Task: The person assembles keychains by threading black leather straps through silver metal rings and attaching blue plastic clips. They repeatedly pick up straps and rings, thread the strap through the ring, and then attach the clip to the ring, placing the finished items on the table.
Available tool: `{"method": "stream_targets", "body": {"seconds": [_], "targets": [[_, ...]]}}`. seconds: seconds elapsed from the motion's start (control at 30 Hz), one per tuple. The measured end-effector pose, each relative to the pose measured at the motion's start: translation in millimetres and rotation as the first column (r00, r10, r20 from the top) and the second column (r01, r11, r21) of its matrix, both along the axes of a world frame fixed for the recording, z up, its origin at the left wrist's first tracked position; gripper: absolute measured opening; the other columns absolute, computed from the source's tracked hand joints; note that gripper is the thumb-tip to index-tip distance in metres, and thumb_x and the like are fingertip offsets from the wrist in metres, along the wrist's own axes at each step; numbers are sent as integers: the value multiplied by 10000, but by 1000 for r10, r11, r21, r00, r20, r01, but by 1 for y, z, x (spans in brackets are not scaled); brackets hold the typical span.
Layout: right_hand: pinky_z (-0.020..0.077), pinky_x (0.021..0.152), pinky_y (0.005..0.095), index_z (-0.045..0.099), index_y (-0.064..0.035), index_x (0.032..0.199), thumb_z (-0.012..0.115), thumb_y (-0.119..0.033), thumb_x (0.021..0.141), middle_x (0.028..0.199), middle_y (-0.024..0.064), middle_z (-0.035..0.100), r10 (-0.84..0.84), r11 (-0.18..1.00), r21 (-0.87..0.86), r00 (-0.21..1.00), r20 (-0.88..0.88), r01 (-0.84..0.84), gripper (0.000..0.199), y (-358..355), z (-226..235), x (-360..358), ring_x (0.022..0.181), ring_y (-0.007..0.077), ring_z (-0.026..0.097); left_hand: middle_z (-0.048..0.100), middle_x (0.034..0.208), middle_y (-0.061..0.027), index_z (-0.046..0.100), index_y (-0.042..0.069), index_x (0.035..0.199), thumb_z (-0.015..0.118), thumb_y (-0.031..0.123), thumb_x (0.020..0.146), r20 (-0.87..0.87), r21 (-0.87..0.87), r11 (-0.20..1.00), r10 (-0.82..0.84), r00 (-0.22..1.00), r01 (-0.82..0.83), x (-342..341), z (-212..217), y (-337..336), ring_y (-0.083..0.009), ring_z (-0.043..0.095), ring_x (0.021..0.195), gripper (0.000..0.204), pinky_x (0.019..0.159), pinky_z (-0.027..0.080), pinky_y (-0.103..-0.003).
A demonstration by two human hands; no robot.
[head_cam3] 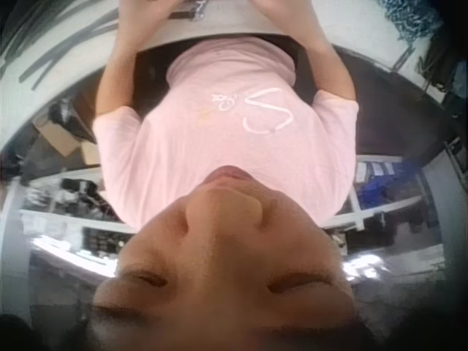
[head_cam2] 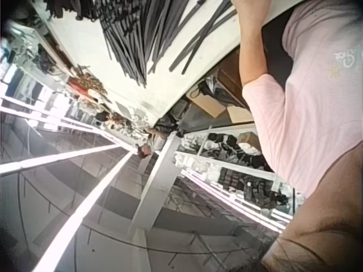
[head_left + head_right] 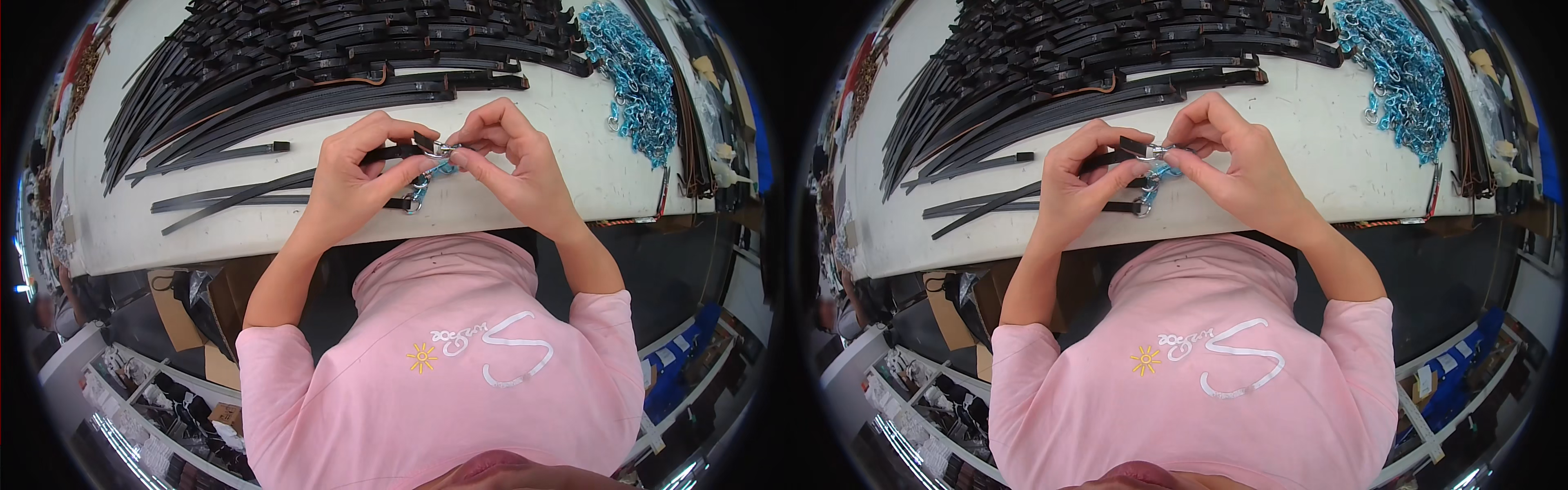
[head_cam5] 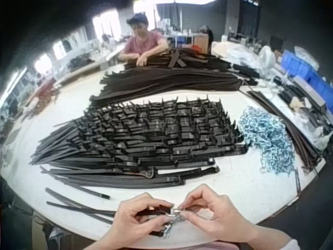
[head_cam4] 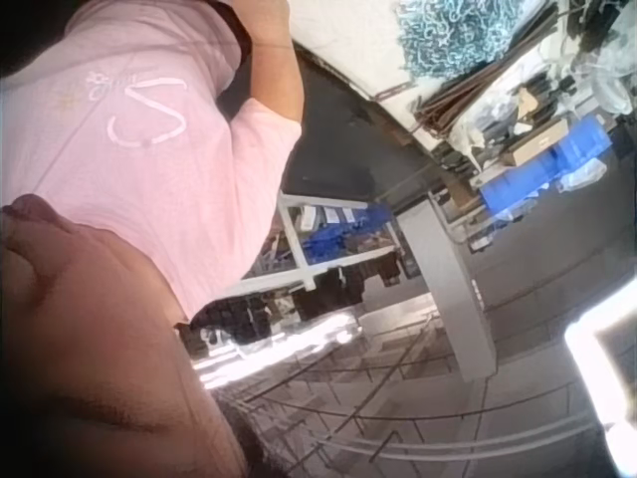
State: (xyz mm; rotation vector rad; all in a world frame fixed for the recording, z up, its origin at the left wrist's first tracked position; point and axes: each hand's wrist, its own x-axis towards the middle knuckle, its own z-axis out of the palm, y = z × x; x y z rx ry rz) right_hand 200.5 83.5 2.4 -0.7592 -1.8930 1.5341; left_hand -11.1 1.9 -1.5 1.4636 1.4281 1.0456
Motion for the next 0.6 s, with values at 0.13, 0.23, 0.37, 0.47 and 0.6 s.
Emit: {"method": "stream_targets", "body": {"seconds": [0.13, 0.23, 0.37, 0.47, 0.6], "targets": [[546, 836, 298, 538, -1, 1056, 678, 36, 895, 954, 83, 692, 19, 1000, 18, 1000, 21, -20, 216, 1, 1, 1, 932, 137, 673, 658, 945, 21, 703, 13, 1157, 768, 12, 831, 169, -117, 993, 40, 985, -20, 1, -2, -1, 7, 541, 744, 332, 588, 372, -142], [558, 785, 290, 571, -9, 1007, 696, 14, 879, 916, 79, 697, -30, 978, 205, 999, 27, 24, 180, -2, -1, -1, 858, 164, 696, 667, 975, 18, 701, 10, 1161, 769, 8, 829, 277, -168, 985, 75, 958, -29, 6, 0, 0, 5, 543, 751, 339, 616, 387, -135], [567, 744, 288, 593, -16, 974, 718, 3, 857, 886, 77, 702, -66, 941, 333, 997, 25, 54, 172, -4, 0, -1, 810, 187, 706, 640, 853, 54, 748, 108, 1113, 810, 121, 821, 199, -48, 997, 63, 978, -55, 4, -8, 0, 16, 381, 587, 299, 495, 248, -184], [569, 732, 292, 596, -20, 984, 718, 11, 848, 893, 85, 702, -70, 933, 356, 997, 23, 58, 185, -3, -2, 1, 797, 194, 706, 626, 830, 50, 753, 113, 1111, 816, 101, 802, 45, 29, 999, 37, 998, -38, 4, 0, 0, -1, 392, 586, 316, 489, 247, -193], [543, 796, 273, 601, -16, 993, 714, -15, 870, 873, 57, 689, -57, 984, 166, 998, -28, 61, 167, -4, 0, 2, 834, 159, 689, 581, 864, 27, 756, 76, 1091, 824, 8, 733, 0, 118, 993, 29, 1000, -29, 7, 2, -1, -17, 423, 645, 371, 506, 264, -193]]}}
